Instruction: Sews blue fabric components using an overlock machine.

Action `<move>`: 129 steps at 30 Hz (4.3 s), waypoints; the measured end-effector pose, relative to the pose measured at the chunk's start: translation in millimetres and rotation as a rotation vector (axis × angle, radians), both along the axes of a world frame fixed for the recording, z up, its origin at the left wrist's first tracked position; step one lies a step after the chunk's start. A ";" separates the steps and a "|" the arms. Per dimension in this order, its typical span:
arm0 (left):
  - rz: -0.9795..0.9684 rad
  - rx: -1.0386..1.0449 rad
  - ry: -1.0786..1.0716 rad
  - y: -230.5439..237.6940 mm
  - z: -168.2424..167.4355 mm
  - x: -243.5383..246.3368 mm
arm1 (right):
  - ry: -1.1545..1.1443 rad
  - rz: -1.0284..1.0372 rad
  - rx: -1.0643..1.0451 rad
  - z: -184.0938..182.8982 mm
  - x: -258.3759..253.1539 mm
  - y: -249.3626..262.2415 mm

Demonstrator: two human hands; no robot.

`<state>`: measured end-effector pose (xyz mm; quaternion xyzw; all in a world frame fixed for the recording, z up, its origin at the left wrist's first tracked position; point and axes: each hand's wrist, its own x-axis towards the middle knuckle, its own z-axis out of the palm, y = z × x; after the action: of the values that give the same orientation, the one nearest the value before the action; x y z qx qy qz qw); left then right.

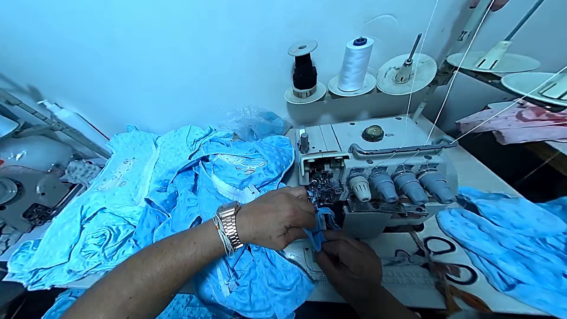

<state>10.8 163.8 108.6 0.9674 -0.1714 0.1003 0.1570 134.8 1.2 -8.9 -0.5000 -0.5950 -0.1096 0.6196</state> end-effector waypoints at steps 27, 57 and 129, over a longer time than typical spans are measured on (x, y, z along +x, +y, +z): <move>0.151 -0.531 0.043 18.8 4.0 2.4 | 0.147 -0.164 -0.208 35.8 -1.2 13.6; 0.107 -0.463 -0.036 7.7 -15.0 5.0 | 0.180 0.040 -0.064 19.5 2.9 7.4; 0.262 0.065 -0.317 -17.2 -20.2 -4.0 | 0.011 -0.245 -0.143 18.0 4.5 12.7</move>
<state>6.8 146.6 88.4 0.9581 -0.0700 0.2652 0.0826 139.3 13.9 9.1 -0.6126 -0.5322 -0.1390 0.5676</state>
